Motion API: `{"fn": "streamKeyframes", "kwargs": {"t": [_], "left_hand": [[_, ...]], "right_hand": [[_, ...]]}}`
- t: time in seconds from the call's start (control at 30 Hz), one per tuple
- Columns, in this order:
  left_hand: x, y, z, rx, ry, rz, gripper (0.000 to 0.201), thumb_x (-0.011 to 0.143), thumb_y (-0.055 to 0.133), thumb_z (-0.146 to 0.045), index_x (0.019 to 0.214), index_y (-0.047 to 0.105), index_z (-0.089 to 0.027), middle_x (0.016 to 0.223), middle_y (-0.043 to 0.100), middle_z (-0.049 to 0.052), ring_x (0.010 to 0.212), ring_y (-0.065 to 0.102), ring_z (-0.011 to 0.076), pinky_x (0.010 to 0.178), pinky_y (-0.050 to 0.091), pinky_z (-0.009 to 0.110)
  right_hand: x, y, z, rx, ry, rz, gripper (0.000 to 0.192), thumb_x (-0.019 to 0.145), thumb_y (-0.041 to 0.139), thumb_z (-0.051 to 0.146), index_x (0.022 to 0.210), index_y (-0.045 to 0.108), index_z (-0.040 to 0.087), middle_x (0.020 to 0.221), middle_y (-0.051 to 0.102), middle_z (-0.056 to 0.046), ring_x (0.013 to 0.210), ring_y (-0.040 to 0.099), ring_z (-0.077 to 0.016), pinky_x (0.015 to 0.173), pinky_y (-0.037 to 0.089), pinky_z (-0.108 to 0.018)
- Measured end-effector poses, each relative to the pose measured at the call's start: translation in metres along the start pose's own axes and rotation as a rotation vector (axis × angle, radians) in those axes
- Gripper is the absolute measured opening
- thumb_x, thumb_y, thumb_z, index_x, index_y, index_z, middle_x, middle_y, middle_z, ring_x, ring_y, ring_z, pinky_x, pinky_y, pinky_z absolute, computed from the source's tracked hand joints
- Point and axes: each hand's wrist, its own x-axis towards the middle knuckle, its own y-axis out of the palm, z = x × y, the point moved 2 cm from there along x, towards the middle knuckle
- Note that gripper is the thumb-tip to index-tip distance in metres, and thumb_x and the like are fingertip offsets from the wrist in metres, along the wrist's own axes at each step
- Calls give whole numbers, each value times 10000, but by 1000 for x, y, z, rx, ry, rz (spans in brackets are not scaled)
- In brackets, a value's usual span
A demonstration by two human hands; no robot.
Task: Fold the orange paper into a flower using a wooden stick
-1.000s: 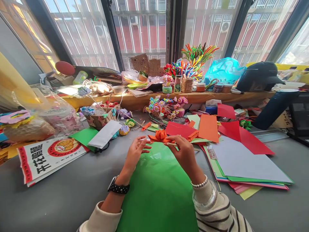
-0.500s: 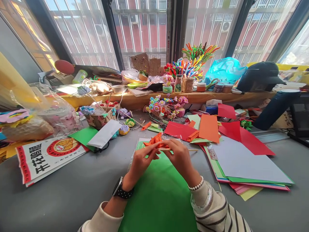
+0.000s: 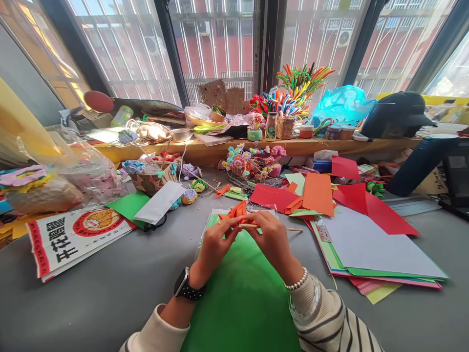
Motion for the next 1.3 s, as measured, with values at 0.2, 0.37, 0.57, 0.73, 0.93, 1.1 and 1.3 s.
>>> {"fn": "streamKeyframes", "kwargs": {"t": [0.2, 0.37, 0.57, 0.73, 0.93, 1.1, 1.3], "left_hand": [[1, -2, -3, 119, 34, 6, 176, 821, 461, -225, 894, 613, -177, 717, 640, 33, 558, 551, 104, 542, 429, 207], [2, -3, -3, 1, -57, -3, 153, 814, 474, -279, 827, 578, -167, 770, 614, 32, 519, 507, 82, 524, 426, 208], [2, -7, -12, -191, 13, 71, 173, 792, 480, -224, 936, 562, -174, 862, 606, 63, 715, 551, 130, 577, 450, 225], [2, -4, -11, -83, 73, 34, 313, 704, 593, -267, 999, 532, -180, 948, 570, 85, 899, 511, 196, 765, 445, 338], [5, -7, -9, -246, 13, -23, 118, 760, 528, -165, 875, 552, -178, 886, 588, 59, 898, 525, 162, 797, 432, 307], [6, -10, -9, -522, -248, 53, 122, 756, 556, -260, 823, 559, -158, 822, 602, 42, 756, 570, 138, 703, 458, 262], [4, -7, -4, -801, -459, 67, 197, 750, 555, -318, 837, 528, -143, 801, 599, 37, 708, 582, 129, 637, 471, 234]], "right_hand": [[1, -1, 3, 44, 31, 46, 116, 793, 551, 275, 747, 613, 187, 692, 612, -34, 667, 552, -162, 597, 422, -262], [0, -2, 3, 26, 54, -7, 187, 797, 535, 327, 695, 581, 176, 632, 591, -30, 586, 537, -150, 536, 411, -255], [-1, -1, 1, 9, 58, -92, 119, 813, 503, 269, 771, 575, 183, 738, 648, -40, 676, 590, -162, 593, 447, -259], [-1, -3, 3, 29, 122, -109, 101, 795, 527, 271, 781, 582, 188, 746, 657, -31, 662, 591, -159, 578, 449, -253], [3, -8, 6, 135, 137, 8, 93, 777, 543, 242, 830, 596, 187, 765, 649, -24, 608, 553, -129, 502, 413, -217], [7, -15, -1, 197, 179, 82, 125, 766, 570, 267, 842, 612, 177, 681, 595, -3, 499, 433, -93, 436, 336, -207], [7, -15, -5, 214, 195, 97, 146, 745, 603, 312, 799, 599, 176, 678, 574, -3, 530, 438, -101, 448, 310, -216]]}}
